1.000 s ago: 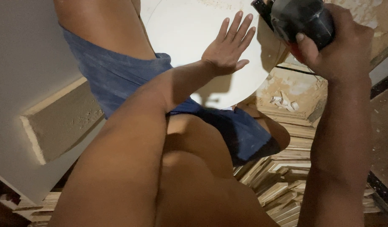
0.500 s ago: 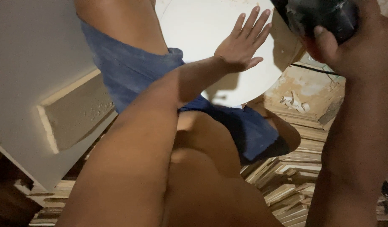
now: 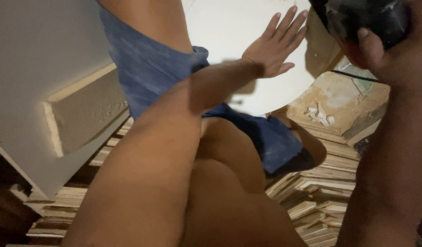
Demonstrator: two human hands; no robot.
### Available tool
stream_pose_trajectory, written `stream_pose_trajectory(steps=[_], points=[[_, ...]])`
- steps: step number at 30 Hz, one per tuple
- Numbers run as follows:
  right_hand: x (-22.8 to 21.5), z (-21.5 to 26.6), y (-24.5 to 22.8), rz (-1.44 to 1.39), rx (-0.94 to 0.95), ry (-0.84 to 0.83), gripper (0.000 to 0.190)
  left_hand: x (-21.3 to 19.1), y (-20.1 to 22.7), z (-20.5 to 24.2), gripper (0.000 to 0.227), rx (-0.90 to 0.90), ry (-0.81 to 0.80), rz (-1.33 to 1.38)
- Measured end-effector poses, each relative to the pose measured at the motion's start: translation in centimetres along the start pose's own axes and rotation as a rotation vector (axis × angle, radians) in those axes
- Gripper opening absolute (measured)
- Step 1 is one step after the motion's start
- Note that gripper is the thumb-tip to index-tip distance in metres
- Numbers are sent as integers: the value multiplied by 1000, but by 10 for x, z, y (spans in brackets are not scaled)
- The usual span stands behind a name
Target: Using a jigsaw to cut a circular shape out of a laminated wooden board
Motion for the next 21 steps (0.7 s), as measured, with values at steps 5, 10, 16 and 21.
stream_pose_trajectory(steps=[5,10,16,21], points=[[1,-4,-7,-13,34,-15,55,10,1,1,106,13,54,-69],[3,-7,-5,-15,-19,-10,57,6,0,3,102,0,36,-67],[6,-9,0,-43,-58,-8,56,6,1,2,101,6,48,-81],[9,-12,11,-126,-66,-23,56,8,0,2,99,-7,37,-106]])
Point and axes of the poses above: each hand's wrist, its own z-axis away from the middle knuckle, its own x-axis out of the palm, y = z × x, the point moved 6 cm from there along -z, towards the middle knuckle, and after that the axes turned 7 degrees about x, right-handed, at the moved point
